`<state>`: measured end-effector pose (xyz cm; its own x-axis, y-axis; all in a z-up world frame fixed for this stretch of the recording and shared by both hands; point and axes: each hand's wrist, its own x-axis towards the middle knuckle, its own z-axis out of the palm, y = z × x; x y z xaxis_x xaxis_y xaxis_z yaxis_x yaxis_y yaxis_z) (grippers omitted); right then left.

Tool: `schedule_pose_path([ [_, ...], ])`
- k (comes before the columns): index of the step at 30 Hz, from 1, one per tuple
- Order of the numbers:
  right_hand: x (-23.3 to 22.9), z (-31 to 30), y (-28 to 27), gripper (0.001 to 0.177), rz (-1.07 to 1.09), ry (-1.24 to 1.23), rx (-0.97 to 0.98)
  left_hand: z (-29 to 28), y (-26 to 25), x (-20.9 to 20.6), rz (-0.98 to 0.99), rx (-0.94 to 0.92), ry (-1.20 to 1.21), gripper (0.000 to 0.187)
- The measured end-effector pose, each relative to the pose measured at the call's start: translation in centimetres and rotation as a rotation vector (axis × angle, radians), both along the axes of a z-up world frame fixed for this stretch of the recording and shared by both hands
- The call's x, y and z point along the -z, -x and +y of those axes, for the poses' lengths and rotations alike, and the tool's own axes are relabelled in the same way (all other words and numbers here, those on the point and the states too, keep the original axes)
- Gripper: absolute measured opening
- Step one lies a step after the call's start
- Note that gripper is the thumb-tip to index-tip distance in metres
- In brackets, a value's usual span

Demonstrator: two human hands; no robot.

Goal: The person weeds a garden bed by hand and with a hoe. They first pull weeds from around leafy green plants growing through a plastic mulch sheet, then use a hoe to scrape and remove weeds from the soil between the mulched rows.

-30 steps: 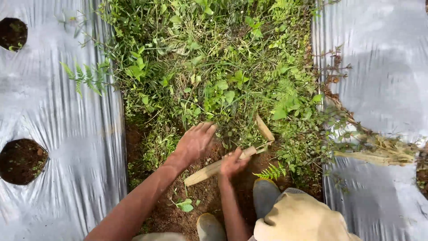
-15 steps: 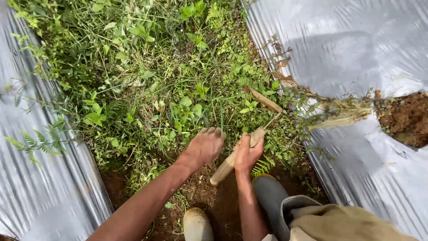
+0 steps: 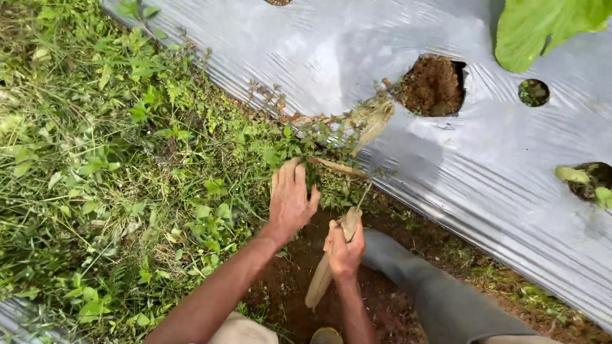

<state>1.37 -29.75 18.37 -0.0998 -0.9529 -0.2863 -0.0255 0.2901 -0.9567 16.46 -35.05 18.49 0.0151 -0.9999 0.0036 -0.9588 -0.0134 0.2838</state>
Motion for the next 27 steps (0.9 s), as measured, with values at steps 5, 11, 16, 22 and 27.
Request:
schedule_pose_path([
  [5,-0.6,0.8,3.3,0.010,-0.135,0.029,0.276,-3.8,4.3,-9.9,0.443,-0.059,0.157,0.070],
  [11,-2.4,1.7,7.3,0.016,-0.082,-0.043,0.298,-0.8,6.6,-3.0,0.455,-0.044,-0.269,0.073],
  [16,-8.9,4.4,9.4,0.014,-0.022,-0.022,0.339,-0.4,4.9,3.1,0.237,0.062,-0.250,0.057],
  [22,-11.0,5.9,9.5,0.015,-0.031,-0.009,0.329,4.5,2.4,1.6,0.049,0.190,-0.269,0.046],
  [27,-7.9,3.3,6.8,0.019,-0.030,0.062,0.238,4.3,1.2,0.6,0.129,0.202,-0.210,0.045],
])
